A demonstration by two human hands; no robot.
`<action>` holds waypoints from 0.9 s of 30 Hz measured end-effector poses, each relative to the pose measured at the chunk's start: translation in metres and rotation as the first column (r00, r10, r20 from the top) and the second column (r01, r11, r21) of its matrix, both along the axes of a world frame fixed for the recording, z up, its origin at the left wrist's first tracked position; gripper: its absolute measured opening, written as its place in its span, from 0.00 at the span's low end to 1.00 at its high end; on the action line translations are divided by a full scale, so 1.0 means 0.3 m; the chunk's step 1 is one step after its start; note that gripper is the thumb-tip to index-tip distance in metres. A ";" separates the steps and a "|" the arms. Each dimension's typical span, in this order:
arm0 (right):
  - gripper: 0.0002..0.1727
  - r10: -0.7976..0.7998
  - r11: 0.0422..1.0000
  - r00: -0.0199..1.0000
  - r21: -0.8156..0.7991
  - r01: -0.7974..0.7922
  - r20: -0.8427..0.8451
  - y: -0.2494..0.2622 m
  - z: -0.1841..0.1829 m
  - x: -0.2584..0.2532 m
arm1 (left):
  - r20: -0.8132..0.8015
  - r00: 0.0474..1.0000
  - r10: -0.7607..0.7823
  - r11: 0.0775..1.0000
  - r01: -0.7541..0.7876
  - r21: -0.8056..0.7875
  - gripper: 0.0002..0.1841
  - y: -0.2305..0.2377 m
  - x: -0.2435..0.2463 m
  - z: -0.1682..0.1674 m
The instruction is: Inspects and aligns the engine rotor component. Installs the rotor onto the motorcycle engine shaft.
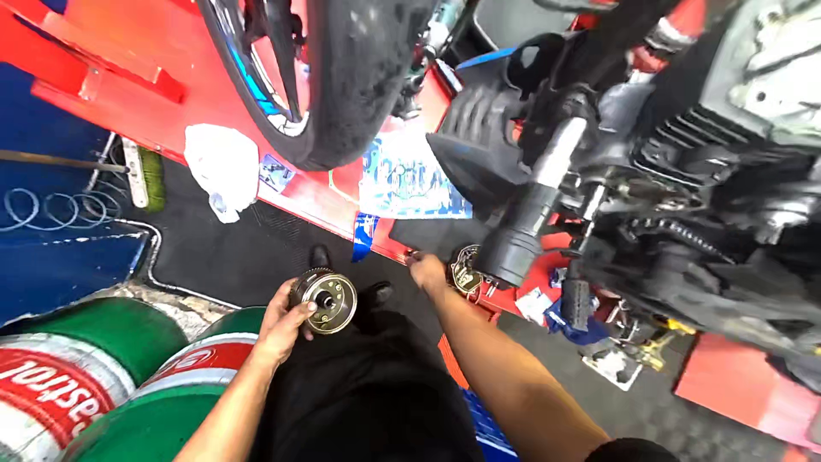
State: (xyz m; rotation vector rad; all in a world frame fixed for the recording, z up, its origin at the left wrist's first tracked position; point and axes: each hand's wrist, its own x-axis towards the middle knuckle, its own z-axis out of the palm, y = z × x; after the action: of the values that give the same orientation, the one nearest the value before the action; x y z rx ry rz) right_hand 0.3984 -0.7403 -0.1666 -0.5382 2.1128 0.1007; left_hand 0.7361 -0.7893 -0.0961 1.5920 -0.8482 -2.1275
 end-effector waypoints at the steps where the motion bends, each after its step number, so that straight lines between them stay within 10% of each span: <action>1: 0.24 0.014 0.996 0.995 -0.094 -0.005 0.099 0.028 0.068 0.015 | -0.008 1.000 -0.004 1.000 0.004 0.002 0.35 0.020 -0.033 0.016; 8: 0.39 -0.332 0.646 0.491 -0.185 0.741 0.806 0.363 0.660 0.139 | -0.029 0.983 -0.184 0.901 0.156 -0.405 0.44 0.171 -0.393 0.284; 11: 0.59 -0.194 0.406 0.142 -0.053 0.912 0.971 0.452 0.772 0.074 | 0.354 0.886 -0.298 0.484 0.461 -0.744 0.46 0.232 -0.570 0.435; 14: 0.54 -0.034 0.145 -0.018 0.023 0.989 0.999 0.498 0.804 -0.002 | 0.584 0.761 -0.284 -0.048 0.597 -0.801 0.45 0.285 -0.710 0.568; 19: 0.38 0.123 -0.044 -0.092 0.098 0.994 0.988 0.540 0.765 -0.104 | 0.761 0.532 -0.372 -0.465 0.603 -0.649 0.45 0.272 -0.809 0.734; 27: 0.46 0.039 -0.443 0.133 -0.102 0.891 0.990 0.287 0.634 -0.194 | 0.614 0.618 -0.491 -0.473 0.402 -0.784 0.34 -0.091 -0.843 0.734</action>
State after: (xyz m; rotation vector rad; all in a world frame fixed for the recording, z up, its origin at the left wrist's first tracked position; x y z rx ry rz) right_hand 0.3402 -0.6542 0.0235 0.1960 0.8025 -2.2401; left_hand 0.4832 -0.8167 0.1241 0.0155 -2.6694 -0.7222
